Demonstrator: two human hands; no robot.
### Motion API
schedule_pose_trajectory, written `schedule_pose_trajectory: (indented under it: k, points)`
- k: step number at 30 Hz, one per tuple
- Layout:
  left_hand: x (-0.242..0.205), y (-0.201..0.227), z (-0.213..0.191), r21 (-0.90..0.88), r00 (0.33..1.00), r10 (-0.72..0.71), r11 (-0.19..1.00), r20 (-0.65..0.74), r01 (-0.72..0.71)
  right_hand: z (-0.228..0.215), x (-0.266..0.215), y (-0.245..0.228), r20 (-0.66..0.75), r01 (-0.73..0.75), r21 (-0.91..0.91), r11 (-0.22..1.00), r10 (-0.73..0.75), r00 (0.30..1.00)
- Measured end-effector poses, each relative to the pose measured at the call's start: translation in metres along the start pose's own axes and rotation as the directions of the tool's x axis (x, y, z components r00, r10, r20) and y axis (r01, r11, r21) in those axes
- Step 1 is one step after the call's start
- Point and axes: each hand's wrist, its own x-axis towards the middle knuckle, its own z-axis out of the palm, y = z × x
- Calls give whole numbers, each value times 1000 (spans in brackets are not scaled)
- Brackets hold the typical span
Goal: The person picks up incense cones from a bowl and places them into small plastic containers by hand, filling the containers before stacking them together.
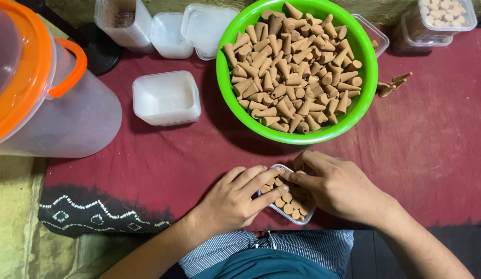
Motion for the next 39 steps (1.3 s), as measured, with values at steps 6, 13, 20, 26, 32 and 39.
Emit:
schedule_pose_trajectory:
  k: [6, 13, 20, 26, 32, 39]
  points:
    - [3, -1, -1, 15, 1000, 21, 1000, -12, -21, 17, -13, 2, 38, 6, -102, 995, -2, 999]
    - [3, -2, 0, 40, 999, 46, 998, 28, -47, -3, -18, 1, -168, 40, -31, 999, -45, 985]
    - [6, -2, -3, 212, 992, 128, 969, -5, -125, -20, -32, 47, -446, -51, 87, 995, 85, 891]
    - [7, -3, 0, 228, 990, 138, 965, -15, -131, -54, -10, 86, -552, -215, -15, 977, 171, 816]
    - [3, -2, 3, 233, 991, 127, 966, -33, -116, -73, 35, 114, -476, -326, -227, 918, 188, 859]
    - [2, -2, 2, 168, 996, 91, 982, -3, -89, -51, 107, 120, -347, -90, -468, 879, -89, 934]
